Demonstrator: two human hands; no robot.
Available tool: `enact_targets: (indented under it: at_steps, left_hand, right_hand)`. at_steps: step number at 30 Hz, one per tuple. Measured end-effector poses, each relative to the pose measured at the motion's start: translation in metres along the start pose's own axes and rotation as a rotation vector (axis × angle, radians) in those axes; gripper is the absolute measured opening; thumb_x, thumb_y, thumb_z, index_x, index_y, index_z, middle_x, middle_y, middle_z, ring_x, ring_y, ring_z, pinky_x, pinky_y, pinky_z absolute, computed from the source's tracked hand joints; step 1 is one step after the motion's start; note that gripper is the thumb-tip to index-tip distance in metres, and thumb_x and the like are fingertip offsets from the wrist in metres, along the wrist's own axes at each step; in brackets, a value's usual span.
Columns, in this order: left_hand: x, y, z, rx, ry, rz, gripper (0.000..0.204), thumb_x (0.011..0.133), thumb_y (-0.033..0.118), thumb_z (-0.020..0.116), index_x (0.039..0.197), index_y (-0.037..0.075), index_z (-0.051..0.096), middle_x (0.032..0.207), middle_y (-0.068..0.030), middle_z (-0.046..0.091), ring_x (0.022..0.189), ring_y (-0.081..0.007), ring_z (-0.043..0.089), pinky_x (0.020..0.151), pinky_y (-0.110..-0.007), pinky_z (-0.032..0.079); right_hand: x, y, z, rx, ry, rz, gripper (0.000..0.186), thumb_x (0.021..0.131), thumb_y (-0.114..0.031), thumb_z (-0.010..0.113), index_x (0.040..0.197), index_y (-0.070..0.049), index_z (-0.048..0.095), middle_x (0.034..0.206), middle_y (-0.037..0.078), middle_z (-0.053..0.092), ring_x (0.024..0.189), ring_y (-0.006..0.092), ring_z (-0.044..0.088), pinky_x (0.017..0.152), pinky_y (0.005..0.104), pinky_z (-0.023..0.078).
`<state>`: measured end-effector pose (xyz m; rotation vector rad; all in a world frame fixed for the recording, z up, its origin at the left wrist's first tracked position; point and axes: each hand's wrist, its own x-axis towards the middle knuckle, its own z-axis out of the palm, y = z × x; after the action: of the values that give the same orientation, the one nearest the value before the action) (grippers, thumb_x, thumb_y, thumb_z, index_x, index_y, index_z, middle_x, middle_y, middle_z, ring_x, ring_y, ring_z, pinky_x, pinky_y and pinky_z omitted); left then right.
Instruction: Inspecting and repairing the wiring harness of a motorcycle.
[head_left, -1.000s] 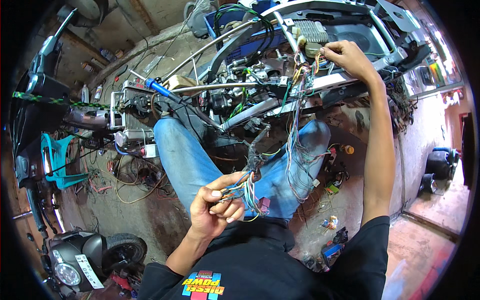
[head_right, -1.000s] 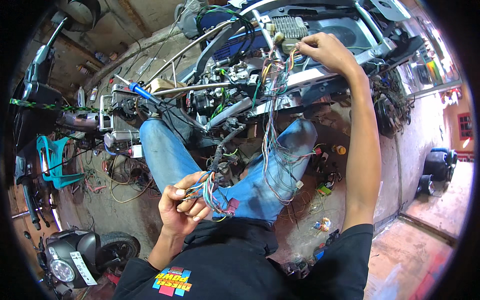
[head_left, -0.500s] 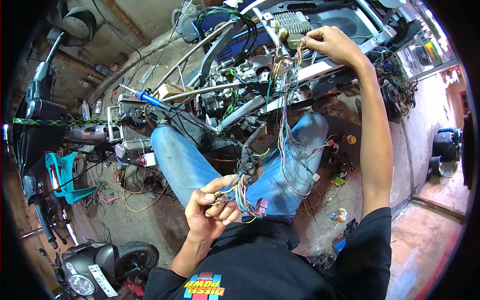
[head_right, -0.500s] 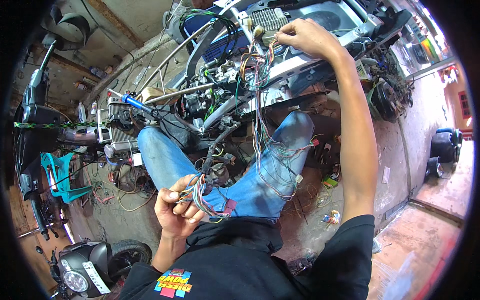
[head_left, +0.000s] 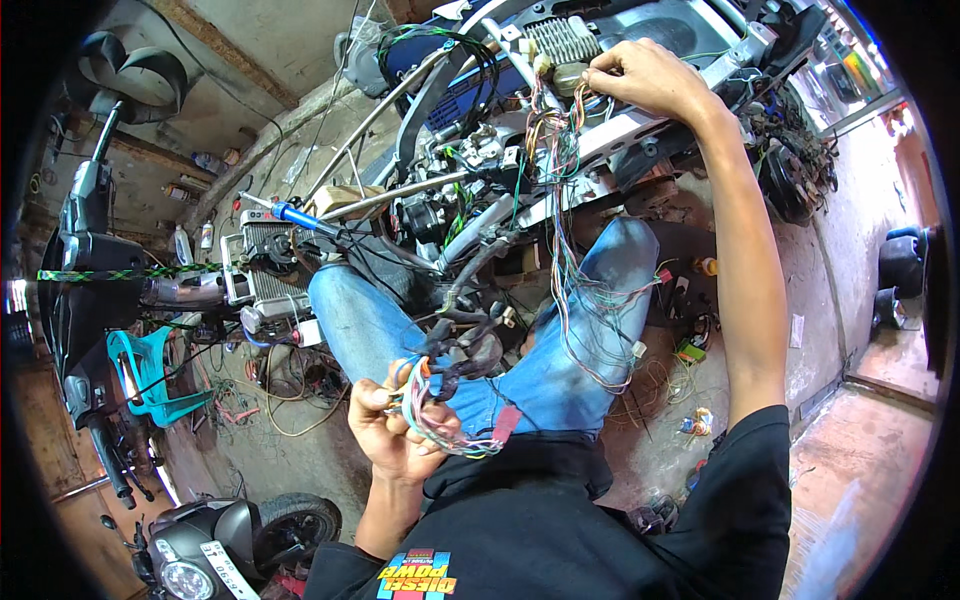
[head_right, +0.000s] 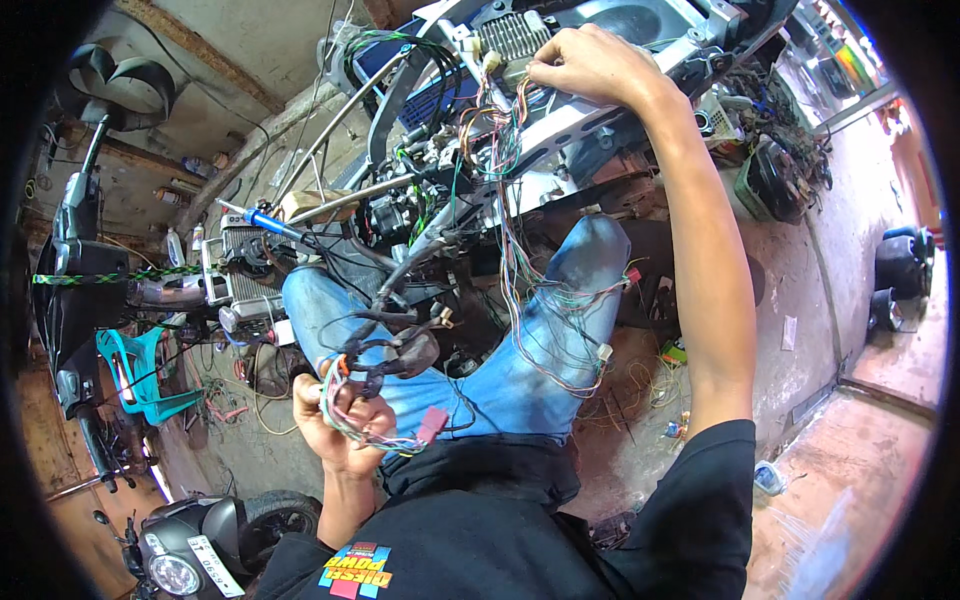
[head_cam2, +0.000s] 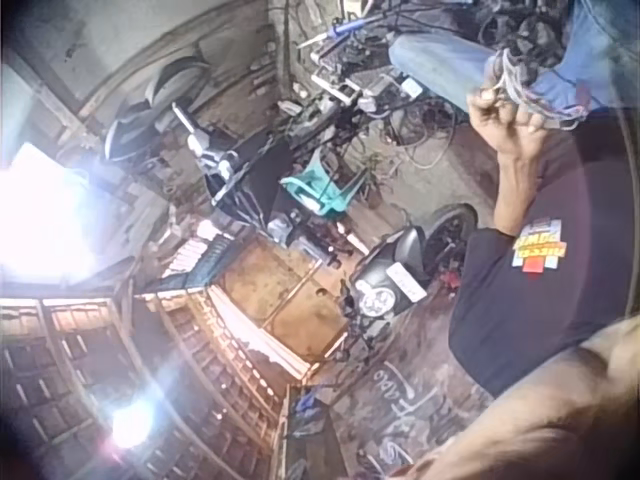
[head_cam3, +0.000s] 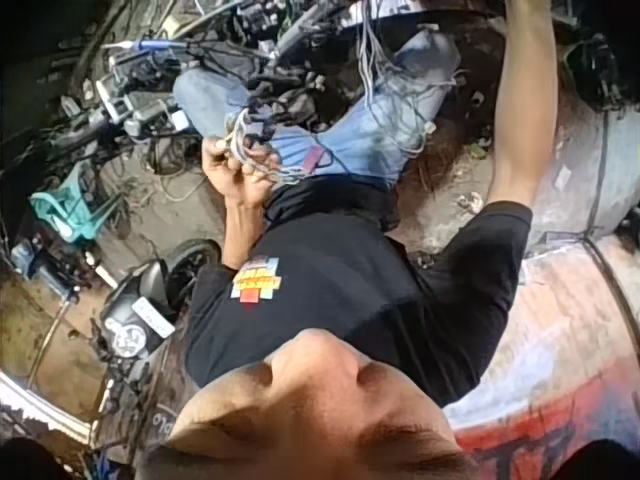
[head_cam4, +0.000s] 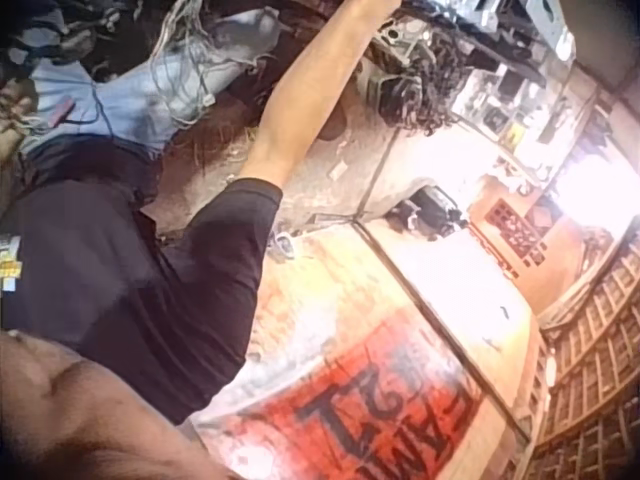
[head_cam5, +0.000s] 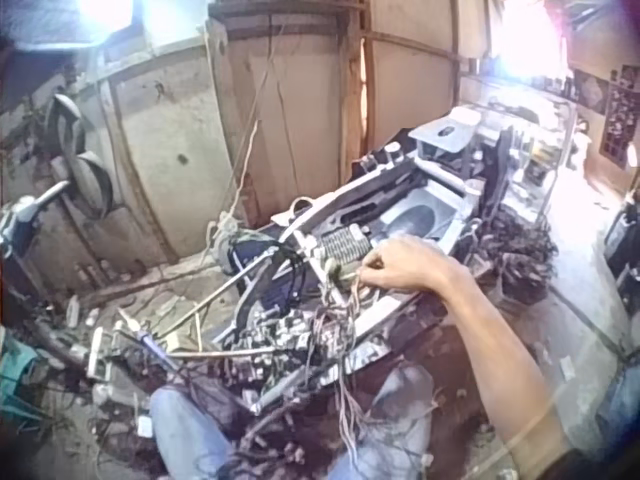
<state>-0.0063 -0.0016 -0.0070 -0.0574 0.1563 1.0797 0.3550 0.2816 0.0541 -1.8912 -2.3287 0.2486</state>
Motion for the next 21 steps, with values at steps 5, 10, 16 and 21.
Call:
enact_targets:
  at_steps: [5, 10, 16, 21]
  left_hand:
    - [0.002, 0.015, 0.007, 0.089, -0.074, 0.089, 0.053, 0.082, 0.025, 0.047, 0.126, 0.004, 0.068, 0.052, 0.0045, 0.036, 0.039, -0.0069, 0.024, 0.045, -0.027, 0.030]
    - [-0.011, 0.032, 0.000, -0.078, 0.015, 0.179, 0.025, 0.092, 0.027, 0.044, 0.076, 0.012, 0.056, 0.046, 0.0066, 0.033, 0.034, -0.0037, 0.021, 0.034, -0.022, 0.022]
    - [-0.004, 0.032, 0.017, -0.033, 0.000, 0.252, 0.038, 0.099, 0.040, 0.045, 0.085, 0.010, 0.065, 0.048, 0.0083, 0.041, 0.034, -0.0036, 0.024, 0.037, -0.021, 0.027]
    - [-0.008, 0.041, 0.019, -0.026, 0.119, 0.294, 0.038, 0.098, 0.041, 0.045, 0.076, 0.015, 0.062, 0.047, 0.0102, 0.039, 0.034, -0.0034, 0.023, 0.036, -0.021, 0.027]
  right_hand:
    - [0.000, 0.002, 0.001, 0.011, 0.011, -0.002, 0.043, 0.087, -0.045, 0.061, 0.114, -0.017, 0.078, 0.103, 0.018, 0.075, 0.098, 0.0368, 0.072, 0.091, 0.0445, 0.055]
    - [0.000, -0.001, 0.000, 0.003, 0.006, -0.015, 0.042, 0.087, -0.044, 0.061, 0.115, -0.017, 0.078, 0.103, 0.019, 0.075, 0.099, 0.0375, 0.071, 0.092, 0.0450, 0.054]
    - [-0.002, -0.001, 0.002, 0.015, 0.082, -0.079, 0.041, 0.088, -0.042, 0.060, 0.106, -0.008, 0.076, 0.090, 0.021, 0.071, 0.087, 0.0375, 0.069, 0.082, 0.0446, 0.052]
    - [-0.003, -0.009, -0.007, 0.009, -0.037, 0.042, 0.042, 0.085, -0.044, 0.060, 0.108, -0.014, 0.079, 0.098, 0.021, 0.074, 0.095, 0.0378, 0.072, 0.090, 0.0431, 0.055]
